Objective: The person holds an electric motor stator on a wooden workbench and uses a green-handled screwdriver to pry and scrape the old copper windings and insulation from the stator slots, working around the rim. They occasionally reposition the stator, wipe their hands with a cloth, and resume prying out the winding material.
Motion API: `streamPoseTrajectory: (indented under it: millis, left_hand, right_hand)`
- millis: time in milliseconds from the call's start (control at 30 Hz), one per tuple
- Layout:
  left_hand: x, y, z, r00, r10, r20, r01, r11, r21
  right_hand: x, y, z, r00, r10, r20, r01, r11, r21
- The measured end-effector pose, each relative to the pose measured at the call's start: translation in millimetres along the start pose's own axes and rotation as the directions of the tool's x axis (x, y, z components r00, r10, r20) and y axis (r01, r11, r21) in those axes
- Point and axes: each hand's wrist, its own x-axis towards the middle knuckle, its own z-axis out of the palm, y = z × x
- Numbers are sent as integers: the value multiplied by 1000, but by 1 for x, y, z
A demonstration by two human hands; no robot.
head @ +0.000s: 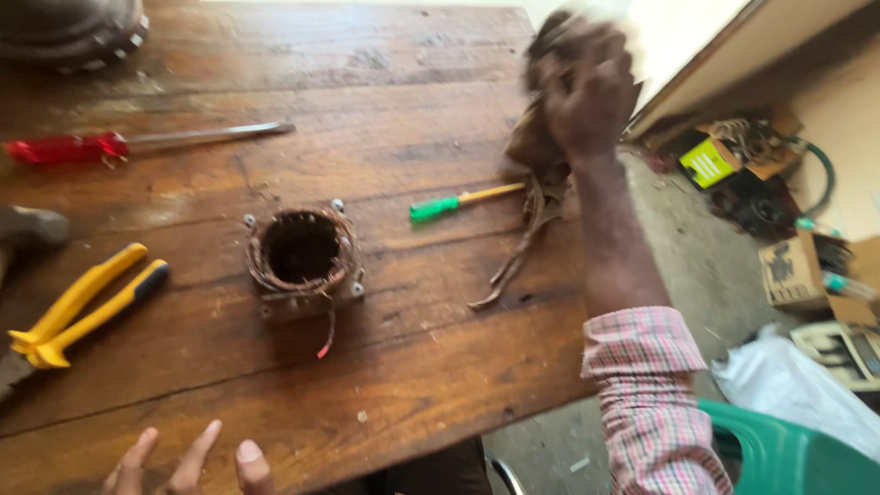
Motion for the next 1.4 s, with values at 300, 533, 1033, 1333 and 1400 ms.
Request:
streamPoseTrajectory:
  millis: [300, 533, 1033, 1333, 1400]
  left_hand:
    - [-5, 1, 24, 948, -286, 140, 274, 957, 96]
    - [10, 12, -2, 999, 37, -11, -37, 998, -55]
    - [36, 46, -63, 995, -99, -26, 89, 962, -257]
    - [37, 48, -76, 991, -120, -53, 102, 958, -268]
    - [39, 50, -84, 992, -119, -32, 104, 949, -296]
  right_hand:
    - [-7, 3, 29, 574, 458, 679, -578, 814, -60]
    - [-43, 60, -51, 569, 574, 590, -584, 786, -203]
    - [-445, 56, -388, -34, 931, 362, -749, 216, -627]
    - [-428, 54, -367, -68, 907, 416, -852, 164, -497]
    - [-441, 46, -380, -33, 902, 431, -888, 172, -427]
